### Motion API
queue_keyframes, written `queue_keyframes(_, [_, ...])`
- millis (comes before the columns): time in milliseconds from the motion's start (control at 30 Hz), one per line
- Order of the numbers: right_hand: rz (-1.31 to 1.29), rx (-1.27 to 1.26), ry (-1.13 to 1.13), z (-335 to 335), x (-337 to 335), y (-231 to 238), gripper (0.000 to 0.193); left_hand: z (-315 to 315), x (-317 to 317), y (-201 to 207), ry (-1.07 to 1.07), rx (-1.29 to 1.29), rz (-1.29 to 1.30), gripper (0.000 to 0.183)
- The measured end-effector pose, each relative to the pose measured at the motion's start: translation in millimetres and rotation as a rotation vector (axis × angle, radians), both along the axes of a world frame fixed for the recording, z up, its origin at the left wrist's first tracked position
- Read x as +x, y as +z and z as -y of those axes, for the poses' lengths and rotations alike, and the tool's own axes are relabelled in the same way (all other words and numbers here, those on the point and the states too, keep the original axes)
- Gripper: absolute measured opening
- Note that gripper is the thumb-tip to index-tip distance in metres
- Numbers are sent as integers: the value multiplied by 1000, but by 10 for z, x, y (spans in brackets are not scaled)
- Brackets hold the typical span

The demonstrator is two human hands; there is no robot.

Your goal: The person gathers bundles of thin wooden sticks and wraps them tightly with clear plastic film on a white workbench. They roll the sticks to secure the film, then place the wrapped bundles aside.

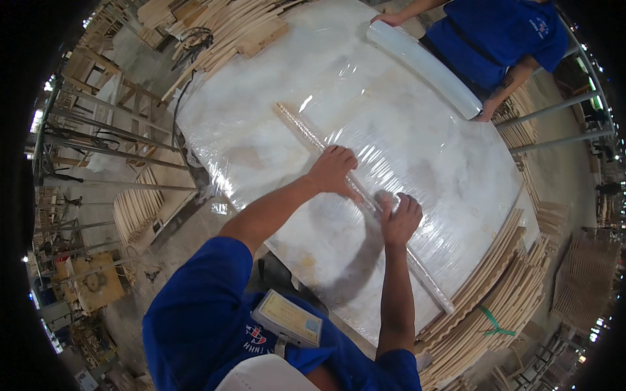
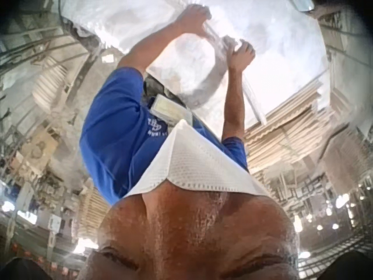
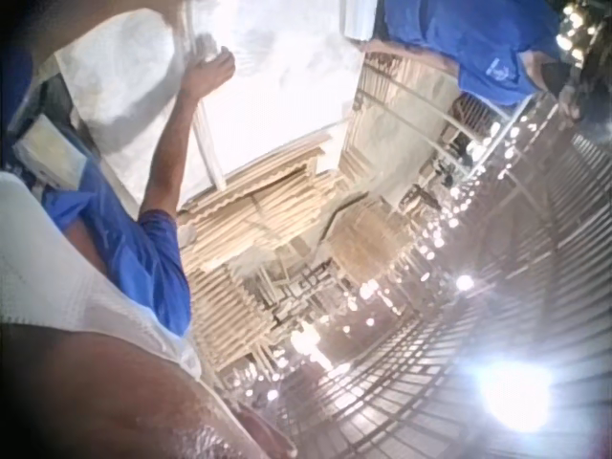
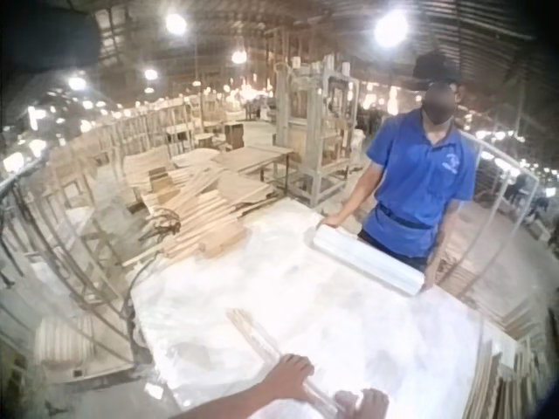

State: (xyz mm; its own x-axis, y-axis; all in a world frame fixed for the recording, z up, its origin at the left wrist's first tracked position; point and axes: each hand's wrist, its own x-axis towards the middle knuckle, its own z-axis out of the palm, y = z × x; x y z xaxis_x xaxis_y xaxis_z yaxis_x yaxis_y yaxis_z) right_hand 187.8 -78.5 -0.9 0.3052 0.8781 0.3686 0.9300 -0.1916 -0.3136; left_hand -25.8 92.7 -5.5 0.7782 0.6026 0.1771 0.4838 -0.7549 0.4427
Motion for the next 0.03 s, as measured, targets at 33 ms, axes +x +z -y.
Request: queue_keyframes(33, [3, -6, -2, -22, 16, -3, 47, -76, 68, 74, -27, -47, -78, 89])
